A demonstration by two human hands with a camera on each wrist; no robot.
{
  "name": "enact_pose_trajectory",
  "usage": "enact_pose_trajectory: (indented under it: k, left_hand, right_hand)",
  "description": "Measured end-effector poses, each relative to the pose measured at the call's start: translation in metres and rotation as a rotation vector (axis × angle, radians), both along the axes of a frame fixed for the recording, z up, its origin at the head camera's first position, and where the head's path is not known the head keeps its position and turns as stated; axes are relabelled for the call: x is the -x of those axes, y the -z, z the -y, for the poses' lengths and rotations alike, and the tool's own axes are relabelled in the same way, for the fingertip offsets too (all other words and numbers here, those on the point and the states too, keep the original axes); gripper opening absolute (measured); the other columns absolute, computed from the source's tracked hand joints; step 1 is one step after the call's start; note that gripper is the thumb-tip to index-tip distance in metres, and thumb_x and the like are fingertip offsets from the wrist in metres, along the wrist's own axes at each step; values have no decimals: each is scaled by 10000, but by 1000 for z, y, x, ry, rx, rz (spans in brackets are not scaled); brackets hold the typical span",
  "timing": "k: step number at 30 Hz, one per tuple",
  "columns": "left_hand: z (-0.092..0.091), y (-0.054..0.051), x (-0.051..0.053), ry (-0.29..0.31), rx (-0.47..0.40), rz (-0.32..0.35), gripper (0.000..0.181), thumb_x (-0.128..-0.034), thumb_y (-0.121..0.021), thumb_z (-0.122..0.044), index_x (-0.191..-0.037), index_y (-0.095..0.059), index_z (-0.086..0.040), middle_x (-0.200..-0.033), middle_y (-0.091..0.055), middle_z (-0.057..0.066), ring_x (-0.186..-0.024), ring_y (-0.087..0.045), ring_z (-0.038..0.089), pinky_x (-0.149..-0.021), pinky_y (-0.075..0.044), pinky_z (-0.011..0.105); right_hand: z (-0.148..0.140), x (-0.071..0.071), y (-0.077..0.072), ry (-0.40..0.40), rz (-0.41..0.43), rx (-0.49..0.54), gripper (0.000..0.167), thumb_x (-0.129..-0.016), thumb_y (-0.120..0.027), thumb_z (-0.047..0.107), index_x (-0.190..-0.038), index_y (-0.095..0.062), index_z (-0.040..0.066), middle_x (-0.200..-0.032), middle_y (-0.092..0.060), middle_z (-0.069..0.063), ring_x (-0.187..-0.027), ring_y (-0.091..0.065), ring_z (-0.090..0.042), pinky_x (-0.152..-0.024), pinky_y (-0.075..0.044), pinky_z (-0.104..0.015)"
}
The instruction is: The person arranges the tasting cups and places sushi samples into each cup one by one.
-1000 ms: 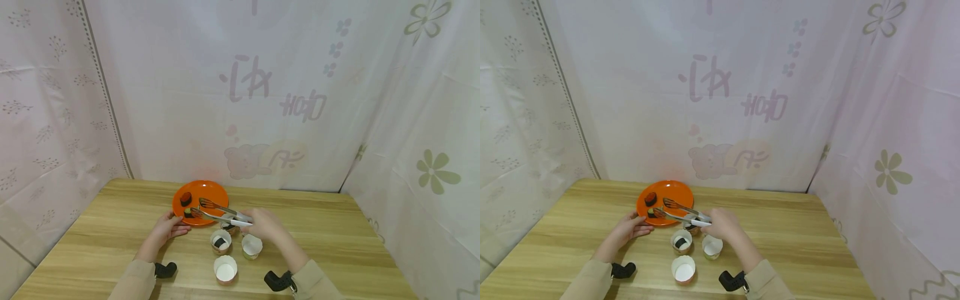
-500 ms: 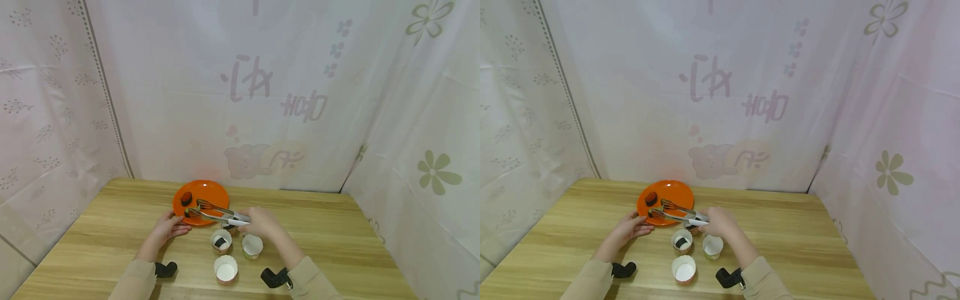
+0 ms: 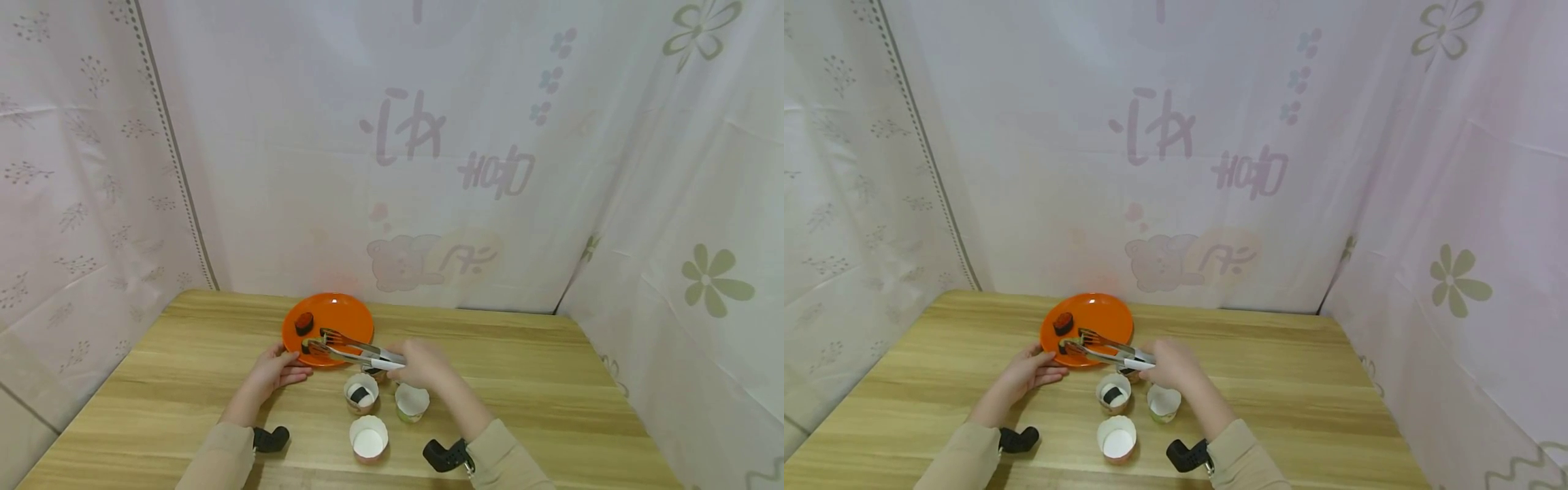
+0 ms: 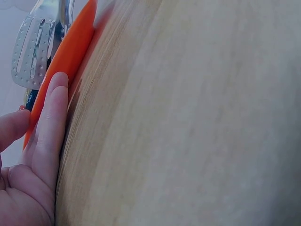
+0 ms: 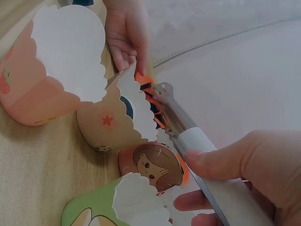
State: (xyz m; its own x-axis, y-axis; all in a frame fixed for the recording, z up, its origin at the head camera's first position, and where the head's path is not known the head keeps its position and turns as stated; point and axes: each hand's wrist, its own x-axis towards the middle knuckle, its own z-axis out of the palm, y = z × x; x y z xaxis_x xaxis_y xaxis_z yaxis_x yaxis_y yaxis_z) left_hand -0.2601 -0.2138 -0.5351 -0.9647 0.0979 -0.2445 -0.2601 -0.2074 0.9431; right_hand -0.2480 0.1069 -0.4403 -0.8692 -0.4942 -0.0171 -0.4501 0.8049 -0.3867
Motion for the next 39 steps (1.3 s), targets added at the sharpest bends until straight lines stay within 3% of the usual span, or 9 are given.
enact_pose_trajectory:
  k: [8,30,39]
  left_hand:
    - [-2,0,1,10,-13,0,478,-1020,-424,-37,-1449,-231,50,-917,-669,213,-825,-694,305,-757,-575,398]
    - [2,0,1,43,-23,-32,496,-1024,-403,-44,-1450,-181,81,-914,-665,221,-832,-694,299,-755,-576,390]
    - [1,1,0,14,2,-2,478,-1022,-417,-38,-1453,-228,49,-918,-667,211,-839,-692,309,-759,-575,400]
  right_hand:
    - [-1,-1,1,-7,-6,10,413,-810,-777,230,-1195,-679,115,-1046,-682,-23,-836,-580,-165,-738,-500,-373]
    - [0,-5,2,1,-22,26,392,-835,-753,217,-1206,-677,118,-1052,-685,-39,-845,-587,-172,-712,-496,-367]
    - [1,-9,0,3,-33,23,401,-832,-758,212,-1212,-676,111,-1063,-687,-46,-854,-594,-175,-715,-500,-360]
